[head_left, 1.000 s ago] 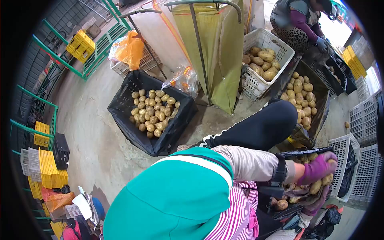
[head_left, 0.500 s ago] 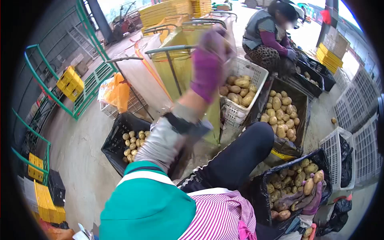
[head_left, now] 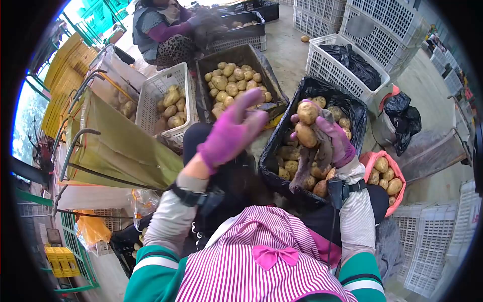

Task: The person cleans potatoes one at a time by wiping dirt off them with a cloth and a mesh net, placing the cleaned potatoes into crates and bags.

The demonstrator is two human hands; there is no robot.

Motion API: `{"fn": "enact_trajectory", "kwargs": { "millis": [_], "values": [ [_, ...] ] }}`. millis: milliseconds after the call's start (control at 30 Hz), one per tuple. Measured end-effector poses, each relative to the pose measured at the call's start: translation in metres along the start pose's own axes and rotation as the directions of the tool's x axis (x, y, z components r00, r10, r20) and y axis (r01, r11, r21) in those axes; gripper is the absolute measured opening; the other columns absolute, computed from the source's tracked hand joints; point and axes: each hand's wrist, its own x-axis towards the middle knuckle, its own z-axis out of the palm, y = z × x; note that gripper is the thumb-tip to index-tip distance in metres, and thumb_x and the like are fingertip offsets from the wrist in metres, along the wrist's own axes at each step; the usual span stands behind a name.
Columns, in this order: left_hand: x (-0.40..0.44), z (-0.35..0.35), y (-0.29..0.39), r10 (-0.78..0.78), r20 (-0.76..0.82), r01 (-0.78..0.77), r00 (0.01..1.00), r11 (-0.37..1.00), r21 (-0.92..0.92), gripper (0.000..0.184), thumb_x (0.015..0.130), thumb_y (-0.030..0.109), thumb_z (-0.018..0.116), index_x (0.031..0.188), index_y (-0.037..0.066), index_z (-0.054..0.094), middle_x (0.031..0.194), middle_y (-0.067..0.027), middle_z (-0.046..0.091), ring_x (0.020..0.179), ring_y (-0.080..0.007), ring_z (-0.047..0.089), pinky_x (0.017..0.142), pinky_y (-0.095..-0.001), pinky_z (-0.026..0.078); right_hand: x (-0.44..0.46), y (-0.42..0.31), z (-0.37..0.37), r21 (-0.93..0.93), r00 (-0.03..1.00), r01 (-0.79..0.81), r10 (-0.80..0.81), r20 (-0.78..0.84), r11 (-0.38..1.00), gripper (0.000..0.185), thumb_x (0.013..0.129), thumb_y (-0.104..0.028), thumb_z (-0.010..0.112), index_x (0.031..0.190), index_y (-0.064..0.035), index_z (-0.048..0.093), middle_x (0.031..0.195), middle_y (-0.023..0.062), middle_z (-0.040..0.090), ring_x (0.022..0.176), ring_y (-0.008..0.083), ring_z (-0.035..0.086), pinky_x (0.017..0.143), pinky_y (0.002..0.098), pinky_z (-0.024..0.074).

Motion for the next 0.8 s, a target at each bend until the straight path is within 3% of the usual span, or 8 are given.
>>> {"fn": "enact_trajectory", "kwargs": {
  "millis": [167,367,433,500,633,667,700,800],
  "values": [
    [0.02,0.065,-0.024,0.145,0.17,-0.142,0.975,0.989,-0.032,0.056,0.087,0.011,0.066,0.137,0.006,0.04,0.124,-0.0097,0.054,0.099,-0.0109,0.056,0.081,-0.0234,0.049,-0.001,-0.007,-0.003,-0.844,0.985,0.023,-0.157,-0.073,0.536,0.054,0.096,-0.038,0.053,0.135,-0.001,0.047,0.113,0.0102,0.06,0.1,0.0143,0.057,0.09,0.0276,0.0451],
    [0.017,0.06,-0.034,-0.279,0.19,0.336,0.941,0.711,-0.617,0.044,0.093,0.016,0.059,0.132,0.005,0.044,0.107,-0.0079,0.061,0.09,-0.0135,0.063,0.078,-0.0221,0.052,0.001,-0.007,-0.002,-0.546,0.989,0.089,-0.139,-0.051,0.833,0.053,0.099,-0.041,0.047,0.131,0.0012,0.048,0.117,0.0115,0.061,0.107,0.0147,0.056,0.093,0.0282,0.0444],
    [0.021,0.066,-0.05,0.722,-0.183,-0.651,0.667,0.684,0.328,0.052,0.082,0.001,0.07,0.128,0.003,0.045,0.116,-0.0106,0.058,0.098,-0.0171,0.062,0.078,-0.0257,0.053,0.004,-0.005,-0.001,-0.394,0.991,0.066,-0.105,-0.08,0.917,0.054,0.099,-0.041,0.045,0.131,0.0018,0.047,0.119,0.0124,0.06,0.108,0.0164,0.056,0.094,0.0287,0.0447],
    [0.002,0.062,-0.05,-0.107,-0.017,0.088,0.994,0.884,-0.46,0.04,0.094,0.016,0.056,0.129,0.002,0.044,0.107,-0.0112,0.061,0.09,-0.0185,0.064,0.077,-0.0259,0.054,0.008,-0.001,-0.003,-0.447,0.955,0.153,-0.248,-0.161,0.881,0.053,0.099,-0.039,0.045,0.131,0.0034,0.045,0.122,0.0148,0.059,0.111,0.0194,0.057,0.097,0.0304,0.0447],
    [0.0,0.071,-0.051,0.415,0.256,-0.484,0.873,0.8,0.355,0.044,0.098,0.033,0.05,0.134,0.01,0.042,0.127,-0.0101,0.049,0.11,-0.0179,0.057,0.081,-0.0319,0.056,0.012,0.011,-0.005,-0.425,0.968,0.183,-0.239,-0.082,0.887,0.049,0.1,-0.032,0.046,0.134,0.0034,0.043,0.124,0.0158,0.058,0.114,0.0206,0.055,0.1,0.0325,0.0434],
    [-0.002,0.075,-0.044,-0.009,0.242,0.043,0.97,0.99,-0.137,0.047,0.098,0.038,0.047,0.136,0.013,0.04,0.129,-0.0088,0.046,0.111,-0.0169,0.055,0.082,-0.0315,0.055,0.01,0.011,-0.004,-0.485,0.965,0.194,-0.254,-0.059,0.853,0.045,0.101,-0.028,0.045,0.135,0.0025,0.042,0.125,0.0157,0.058,0.116,0.0214,0.055,0.1,0.0326,0.0433],
    [-0.003,0.076,-0.029,-0.368,0.428,0.56,0.826,0.632,-0.536,0.05,0.098,0.044,0.044,0.138,0.015,0.037,0.132,-0.0076,0.044,0.113,-0.0159,0.054,0.083,-0.0311,0.055,0.006,0.008,-0.005,-0.486,0.967,0.192,-0.249,-0.054,0.853,0.045,0.101,-0.028,0.045,0.135,0.0025,0.042,0.125,0.0157,0.058,0.116,0.0214,0.055,0.1,0.0326,0.0433],
    [-0.01,0.068,-0.031,-0.19,0.39,0.42,0.901,0.608,-0.674,0.054,0.096,0.05,0.044,0.138,0.017,0.036,0.11,-0.0085,0.058,0.077,-0.0137,0.06,0.057,-0.0245,0.048,-0.001,0.006,-0.013,-0.287,0.928,0.186,-0.264,-0.262,0.94,0.041,0.101,-0.023,0.044,0.134,-0.0003,0.044,0.127,0.0155,0.056,0.112,0.0242,0.057,0.096,0.0337,0.0464]
  ]
}}
